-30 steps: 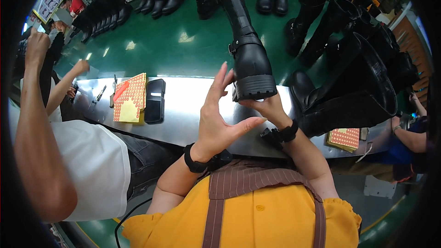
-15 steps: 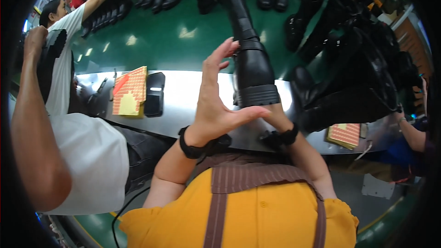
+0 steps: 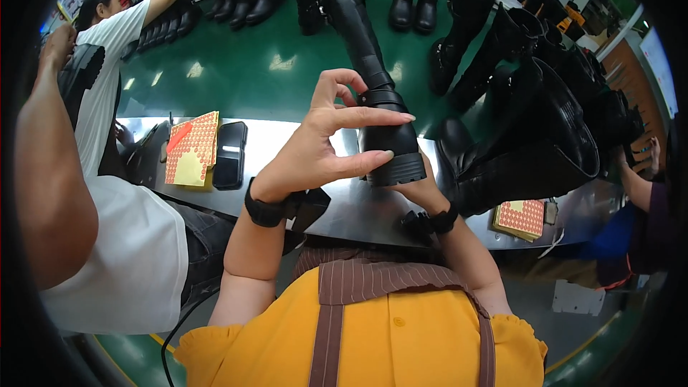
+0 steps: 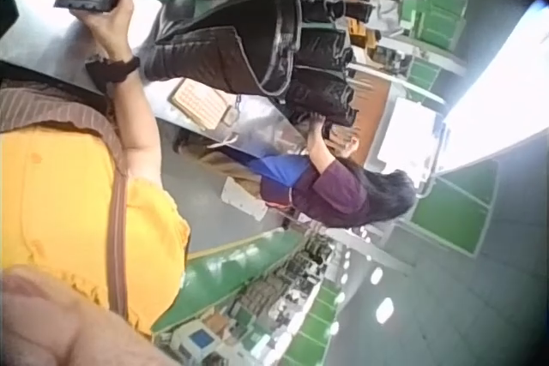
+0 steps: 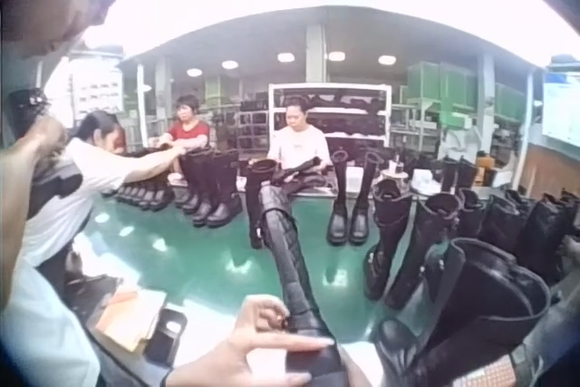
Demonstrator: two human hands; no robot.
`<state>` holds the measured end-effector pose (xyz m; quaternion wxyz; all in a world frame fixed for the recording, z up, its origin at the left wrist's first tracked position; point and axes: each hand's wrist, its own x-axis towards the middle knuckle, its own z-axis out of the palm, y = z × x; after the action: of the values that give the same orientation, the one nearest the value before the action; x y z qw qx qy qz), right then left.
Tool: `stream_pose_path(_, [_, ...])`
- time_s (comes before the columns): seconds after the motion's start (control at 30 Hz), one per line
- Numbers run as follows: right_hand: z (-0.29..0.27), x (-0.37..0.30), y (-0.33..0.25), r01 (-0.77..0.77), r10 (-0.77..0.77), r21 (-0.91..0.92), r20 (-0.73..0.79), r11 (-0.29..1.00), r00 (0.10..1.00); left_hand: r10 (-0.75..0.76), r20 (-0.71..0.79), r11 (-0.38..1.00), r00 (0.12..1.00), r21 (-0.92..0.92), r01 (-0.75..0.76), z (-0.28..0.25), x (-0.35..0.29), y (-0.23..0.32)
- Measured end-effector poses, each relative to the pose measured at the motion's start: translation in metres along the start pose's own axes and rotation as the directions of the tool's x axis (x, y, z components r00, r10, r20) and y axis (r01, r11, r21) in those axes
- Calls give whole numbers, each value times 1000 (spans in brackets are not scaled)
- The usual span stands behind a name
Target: Inspecting, cleaning with a sponge, and checking the quality of black leather boots on a factory production line.
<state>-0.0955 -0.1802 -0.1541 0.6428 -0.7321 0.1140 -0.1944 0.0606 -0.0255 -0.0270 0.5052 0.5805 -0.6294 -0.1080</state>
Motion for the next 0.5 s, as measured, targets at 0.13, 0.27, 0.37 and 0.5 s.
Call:
stream_pose_path(0.13, [-4, -3, 6, 131, -130, -66, 26, 989, 991, -2, 144, 1000, 990, -23, 5, -11, 1, -2])
stream_pose_path(0.27, [-4, -4, 9, 163, -164, -94, 2, 982, 986, -42, 95, 999, 995, -21, 44, -6, 1, -2])
stream_pose_path(0.37, [2, 0, 8, 232, -240, -149, -36, 961, 970, -141, 72, 990, 987, -14, 142, 1, 2, 1])
stream_pose_path(0.5, [12, -2, 2, 213, -214, -20, -116, 977, 970, -106, -59, 980, 993, 161, 114, 11, -6, 7])
